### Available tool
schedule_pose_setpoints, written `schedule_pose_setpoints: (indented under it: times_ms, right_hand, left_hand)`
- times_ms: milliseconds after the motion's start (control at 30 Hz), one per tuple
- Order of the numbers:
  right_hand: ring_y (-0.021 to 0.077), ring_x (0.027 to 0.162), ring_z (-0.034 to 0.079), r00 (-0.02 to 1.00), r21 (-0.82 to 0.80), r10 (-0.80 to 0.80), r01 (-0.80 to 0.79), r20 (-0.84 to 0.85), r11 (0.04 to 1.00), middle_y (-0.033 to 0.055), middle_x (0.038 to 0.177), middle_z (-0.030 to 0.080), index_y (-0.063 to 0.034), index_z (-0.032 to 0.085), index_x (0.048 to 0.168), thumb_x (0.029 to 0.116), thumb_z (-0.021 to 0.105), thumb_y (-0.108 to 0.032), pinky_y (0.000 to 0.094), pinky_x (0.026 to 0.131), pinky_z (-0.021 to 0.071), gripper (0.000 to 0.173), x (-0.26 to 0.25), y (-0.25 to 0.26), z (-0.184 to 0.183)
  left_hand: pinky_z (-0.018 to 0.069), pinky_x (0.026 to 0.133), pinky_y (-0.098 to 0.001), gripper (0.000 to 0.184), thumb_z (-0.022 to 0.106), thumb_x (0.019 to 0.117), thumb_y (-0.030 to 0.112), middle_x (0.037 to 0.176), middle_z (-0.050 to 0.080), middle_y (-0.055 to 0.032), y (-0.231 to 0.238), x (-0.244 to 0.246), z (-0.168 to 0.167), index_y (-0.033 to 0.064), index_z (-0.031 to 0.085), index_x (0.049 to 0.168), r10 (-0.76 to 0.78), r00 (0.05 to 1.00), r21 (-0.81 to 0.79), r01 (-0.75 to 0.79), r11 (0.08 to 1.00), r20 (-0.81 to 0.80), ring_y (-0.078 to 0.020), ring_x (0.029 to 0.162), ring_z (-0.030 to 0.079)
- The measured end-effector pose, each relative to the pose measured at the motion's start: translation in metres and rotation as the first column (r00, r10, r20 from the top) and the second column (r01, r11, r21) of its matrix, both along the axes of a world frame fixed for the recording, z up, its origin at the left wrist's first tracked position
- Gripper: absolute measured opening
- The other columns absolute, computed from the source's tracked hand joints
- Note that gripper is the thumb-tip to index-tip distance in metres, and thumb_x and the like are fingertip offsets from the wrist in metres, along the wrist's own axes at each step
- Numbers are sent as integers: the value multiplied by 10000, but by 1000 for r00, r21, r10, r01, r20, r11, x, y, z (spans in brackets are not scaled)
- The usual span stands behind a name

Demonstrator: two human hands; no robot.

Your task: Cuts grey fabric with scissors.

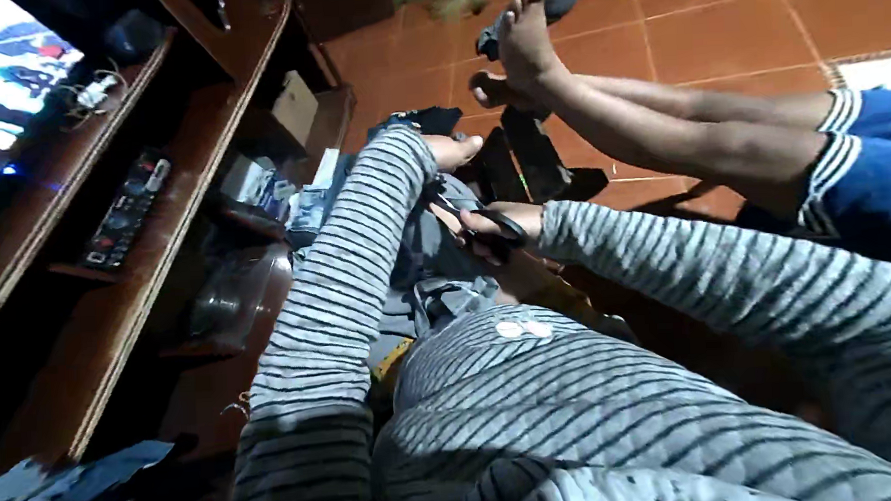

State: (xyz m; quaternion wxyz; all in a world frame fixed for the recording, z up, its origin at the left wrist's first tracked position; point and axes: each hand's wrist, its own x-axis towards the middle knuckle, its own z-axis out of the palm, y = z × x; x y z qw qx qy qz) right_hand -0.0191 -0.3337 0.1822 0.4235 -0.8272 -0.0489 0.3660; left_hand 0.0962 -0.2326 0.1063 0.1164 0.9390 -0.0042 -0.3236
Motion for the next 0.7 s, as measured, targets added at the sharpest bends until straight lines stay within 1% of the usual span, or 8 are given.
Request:
schedule_pose_setpoints:
  times_ms: [67, 133, 300, 433, 500, 567, 600, 700]
  right_hand:
    - [121, 564, 583, 980, 356, 165, -193, 109, 914, 111, 701, 597, 108, 595, 1062, 1123, 317, -295, 240, 564, 506, 493, 48, -33, -136]
    - [109, 524, 565, 984, 457, 176, -149, -17, 877, 25, 655, 594, 12, 645, 1027, 1074, 413, -498, 283, 521, 500, 562, 76, -41, -210]
    - [109, 485, 542, 990, 370, 121, -85, -75, 925, 8, 608, 561, -13, 666, 970, 1045, 507, -500, 287, 497, 499, 517, 77, -38, -216]
    - [154, 561, 600, 961, 369, 265, -277, 84, 887, 66, 687, 616, 19, 657, 1002, 1018, 592, -423, 340, 570, 538, 447, 70, -49, -222]
    - [169, 637, 618, 908, 377, 399, -417, 128, 827, 85, 779, 645, 21, 652, 1100, 959, 648, -468, 372, 631, 549, 509, 63, -65, -223]
    - [76, 599, 598, 836, 429, 533, -531, 129, 731, -12, 751, 634, -59, 653, 1062, 802, 686, -668, 279, 572, 530, 663, 56, -88, -241]
    - [45, 582, 586, 795, 468, 600, -566, 91, 679, -43, 745, 628, -87, 646, 1054, 777, 697, -676, 241, 549, 515, 653, 54, -103, -250]
    - [28, 568, 594, 698, 660, 716, -532, -15, 531, -49, 753, 635, -125, 645, 1054, 798, 735, -638, 193, 516, 503, 580, 50, -150, -282]
  left_hand:
    - [317, 1166, -557, 720, 227, 1109, 522, 1452, 544, -241, -1, 3, -1, -48, 537, 1419, 20, 1000, 12, -20, 1000, 3, -360, 1375, 504]
    - [327, 1155, -573, 719, 244, 1107, 525, 1424, 557, -258, -1, 6, -6, -54, 563, 1389, 17, 1000, 22, -17, 1000, 24, -376, 1354, 518]
    - [315, 1163, -558, 717, 221, 1111, 516, 1460, 529, -251, -8, 5, 1, -52, 536, 1416, 2, 1000, 72, -2, 997, -2, -362, 1387, 486]
    - [324, 1144, -606, 536, 297, 1138, 353, 1420, 562, -261, -3, 15, -4, -25, 584, 1388, -274, 959, 247, 282, 927, -66, -398, 1376, 495]
    - [368, 1115, -579, 341, 453, 1101, 183, 1350, 619, -221, 6, 22, -10, 27, 637, 1342, -390, 917, 267, 398, 878, -85, -370, 1314, 548]
    - [395, 1109, -561, 316, 576, 1010, 12, 1322, 654, -174, 17, 24, -17, 65, 673, 1306, -436, 898, 213, 436, 874, -51, -338, 1280, 586]
    - [403, 1105, -561, 357, 632, 968, -21, 1317, 659, -164, 23, 24, -19, 72, 669, 1311, -442, 896, 181, 442, 878, -40, -333, 1273, 593]
    - [383, 1110, -611, 446, 796, 886, 109, 1313, 660, -171, 39, 22, -30, 108, 678, 1317, -516, 856, 138, 508, 850, 34, -369, 1281, 583]
